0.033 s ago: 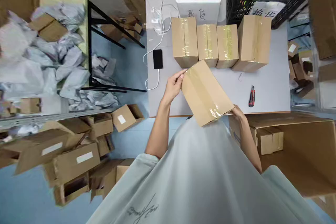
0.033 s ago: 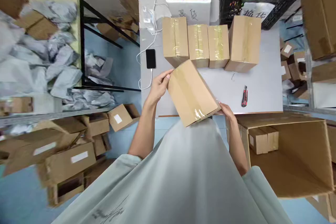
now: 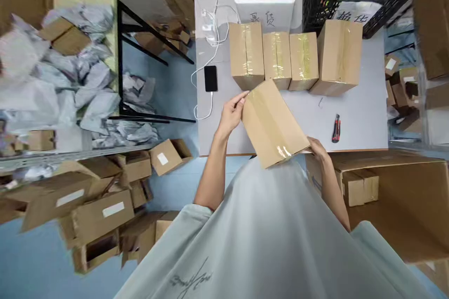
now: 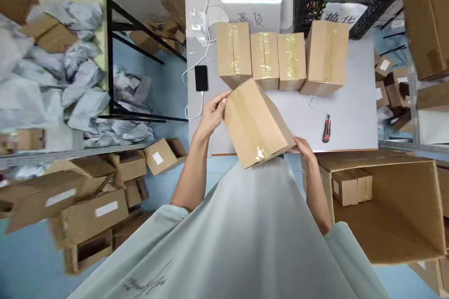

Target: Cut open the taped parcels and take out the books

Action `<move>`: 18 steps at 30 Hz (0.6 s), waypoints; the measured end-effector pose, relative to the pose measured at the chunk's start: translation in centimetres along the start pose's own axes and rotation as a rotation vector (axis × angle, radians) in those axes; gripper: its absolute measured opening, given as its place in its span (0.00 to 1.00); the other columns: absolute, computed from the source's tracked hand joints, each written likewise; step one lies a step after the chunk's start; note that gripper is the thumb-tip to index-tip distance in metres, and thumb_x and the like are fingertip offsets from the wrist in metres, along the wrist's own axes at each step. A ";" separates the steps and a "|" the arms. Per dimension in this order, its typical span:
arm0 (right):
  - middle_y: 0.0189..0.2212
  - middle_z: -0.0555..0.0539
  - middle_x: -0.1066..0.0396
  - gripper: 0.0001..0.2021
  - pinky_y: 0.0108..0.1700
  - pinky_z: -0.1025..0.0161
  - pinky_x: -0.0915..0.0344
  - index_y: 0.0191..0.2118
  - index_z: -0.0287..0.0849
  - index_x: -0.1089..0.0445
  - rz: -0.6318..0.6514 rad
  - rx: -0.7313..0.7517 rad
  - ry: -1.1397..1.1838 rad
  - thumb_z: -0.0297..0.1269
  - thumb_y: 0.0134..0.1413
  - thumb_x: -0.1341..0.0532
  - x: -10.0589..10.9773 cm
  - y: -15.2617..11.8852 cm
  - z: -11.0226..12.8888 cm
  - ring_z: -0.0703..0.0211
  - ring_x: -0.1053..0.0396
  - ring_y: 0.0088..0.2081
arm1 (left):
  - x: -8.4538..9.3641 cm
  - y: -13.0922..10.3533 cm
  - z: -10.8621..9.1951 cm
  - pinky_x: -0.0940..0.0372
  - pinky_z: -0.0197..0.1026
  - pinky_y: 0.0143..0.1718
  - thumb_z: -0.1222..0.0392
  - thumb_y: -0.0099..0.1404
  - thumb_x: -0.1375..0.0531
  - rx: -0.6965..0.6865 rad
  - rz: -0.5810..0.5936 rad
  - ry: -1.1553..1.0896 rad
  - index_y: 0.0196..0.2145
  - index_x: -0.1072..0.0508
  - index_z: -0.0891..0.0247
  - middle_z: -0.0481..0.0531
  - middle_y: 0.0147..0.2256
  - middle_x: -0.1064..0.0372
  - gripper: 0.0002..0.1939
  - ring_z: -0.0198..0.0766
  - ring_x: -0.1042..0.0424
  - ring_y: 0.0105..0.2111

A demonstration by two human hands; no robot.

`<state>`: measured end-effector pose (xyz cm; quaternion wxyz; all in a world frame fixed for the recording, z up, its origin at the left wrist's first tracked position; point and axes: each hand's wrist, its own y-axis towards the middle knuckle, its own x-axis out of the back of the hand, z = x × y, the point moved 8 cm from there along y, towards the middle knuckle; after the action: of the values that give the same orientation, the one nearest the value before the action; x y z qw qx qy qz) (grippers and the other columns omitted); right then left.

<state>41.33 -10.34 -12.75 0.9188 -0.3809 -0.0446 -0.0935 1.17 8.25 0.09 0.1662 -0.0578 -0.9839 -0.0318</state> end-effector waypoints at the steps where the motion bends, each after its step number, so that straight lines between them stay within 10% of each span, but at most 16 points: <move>1: 0.34 0.46 0.17 0.33 0.47 0.52 0.16 0.38 0.44 0.21 -0.004 -0.018 0.006 0.72 0.47 0.23 0.6 0.0 -0.1 0.47 0.17 0.44 | 0.0 0.3 0.2 0.30 0.57 0.73 0.19 0.77 0.43 -0.006 -0.023 0.021 0.65 0.17 0.57 0.62 0.65 0.19 0.42 0.53 0.21 0.65; 9: 0.48 0.42 0.20 0.39 0.52 0.47 0.15 0.47 0.49 0.29 -0.256 0.070 -0.071 0.72 0.39 0.21 5.6 0.8 0.3 0.44 0.17 0.51 | -1.8 -0.7 6.0 0.45 0.64 0.82 0.18 0.77 0.45 0.275 -0.125 0.085 0.60 0.15 0.58 0.67 0.65 0.24 0.42 0.56 0.33 0.74; 18: 0.47 0.40 0.20 0.37 0.52 0.45 0.17 0.46 0.50 0.34 -0.235 0.148 -0.291 0.74 0.47 0.25 3.6 1.2 0.3 0.41 0.20 0.53 | -4.6 -3.6 11.1 0.39 0.60 0.80 0.28 0.85 0.53 0.577 -0.067 -0.168 0.64 0.18 0.64 0.65 0.66 0.20 0.40 0.56 0.26 0.73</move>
<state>45.06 -9.80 -12.88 0.9110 -0.3139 -0.2278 -0.1403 1.50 5.13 -12.07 0.0927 0.0216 -0.9640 0.2483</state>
